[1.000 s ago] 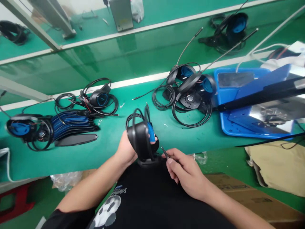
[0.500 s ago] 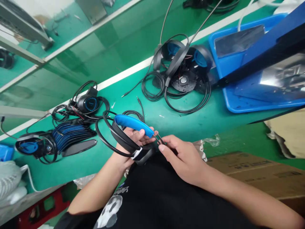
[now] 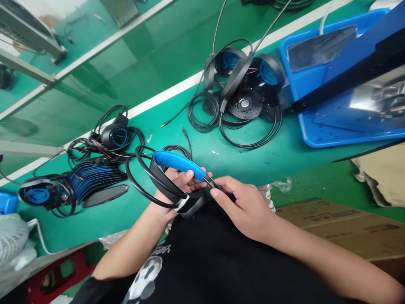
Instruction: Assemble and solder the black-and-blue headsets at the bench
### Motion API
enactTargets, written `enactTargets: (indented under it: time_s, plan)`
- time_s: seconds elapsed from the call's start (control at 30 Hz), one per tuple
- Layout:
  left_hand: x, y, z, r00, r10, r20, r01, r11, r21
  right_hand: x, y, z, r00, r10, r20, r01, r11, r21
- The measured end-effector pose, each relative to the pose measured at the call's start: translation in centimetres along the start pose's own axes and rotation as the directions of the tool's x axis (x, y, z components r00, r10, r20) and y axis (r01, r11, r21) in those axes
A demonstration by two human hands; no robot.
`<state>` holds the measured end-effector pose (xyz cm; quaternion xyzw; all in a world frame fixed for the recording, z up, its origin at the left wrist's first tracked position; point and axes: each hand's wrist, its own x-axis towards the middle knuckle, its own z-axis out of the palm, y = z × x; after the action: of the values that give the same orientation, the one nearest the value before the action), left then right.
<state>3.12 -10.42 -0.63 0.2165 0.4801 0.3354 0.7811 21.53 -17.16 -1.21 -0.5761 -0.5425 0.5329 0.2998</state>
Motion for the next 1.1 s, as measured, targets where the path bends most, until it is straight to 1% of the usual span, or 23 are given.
enactTargets:
  time_s: [0.13, 0.3, 0.43, 0.47, 0.53, 0.6, 0.7, 0.9, 0.97, 1.03, 1.1]
  plan:
    - [0.0, 0.1, 0.0, 1.000, -0.001, -0.005, 0.001, 1.000, -0.008, 0.1, -0.2, 0.0, 1.000, -0.012, 0.017, 0.012, 1.000, -0.005]
    - [0.1, 0.6, -0.4, 0.999, -0.046, -0.016, 0.047, 0.997, 0.058, 0.3, -0.6, -0.2, 1.000, -0.013, -0.018, 0.012, 0.998, -0.054]
    - [0.3, 0.9, -0.4, 0.998, 0.024, -0.059, -0.020, 0.998, 0.063, 0.4, -0.7, -0.4, 1.000, -0.014, 0.007, 0.015, 0.998, -0.058]
    - [0.4, 1.0, -0.5, 0.998, 0.020, -0.058, -0.016, 0.998, 0.065, 0.4, -0.8, -0.5, 1.000, -0.014, 0.012, 0.014, 0.999, -0.052]
    - [0.6, 1.0, -0.5, 0.999, -0.031, -0.029, 0.032, 0.999, 0.044, 0.4, -1.0, -0.6, 1.000, -0.010, 0.024, 0.011, 0.999, -0.036]
    - [0.8, 0.8, -0.7, 0.997, -0.073, 0.025, 0.073, 0.997, -0.018, 0.3, -1.2, -0.7, 0.999, -0.012, 0.043, 0.013, 1.000, -0.020]
    - [1.1, 0.4, -0.9, 0.994, -0.081, 0.075, 0.089, 0.990, -0.108, 0.2, -1.7, -0.7, 0.999, -0.013, 0.051, 0.013, 1.000, -0.010]
    - [1.4, 0.2, -1.0, 0.993, -0.100, 0.062, 0.107, 0.986, -0.124, 0.2, -2.4, -0.8, 0.999, 0.012, 0.051, -0.012, 1.000, -0.002]
    - [1.3, 0.5, -0.8, 0.997, -0.072, 0.024, 0.073, 0.995, -0.070, 0.2, -2.5, -0.8, 0.999, 0.026, 0.043, -0.025, 1.000, -0.019]
    - [1.1, 0.8, -0.5, 0.999, -0.002, -0.038, 0.003, 1.000, 0.027, 0.3, -2.5, -0.9, 0.999, 0.029, 0.034, -0.027, 0.999, -0.040]
    - [1.1, 0.8, -0.3, 0.992, 0.087, -0.090, -0.075, 0.988, 0.132, 0.4, -2.5, -0.9, 0.999, 0.022, 0.023, -0.020, 0.998, -0.059]
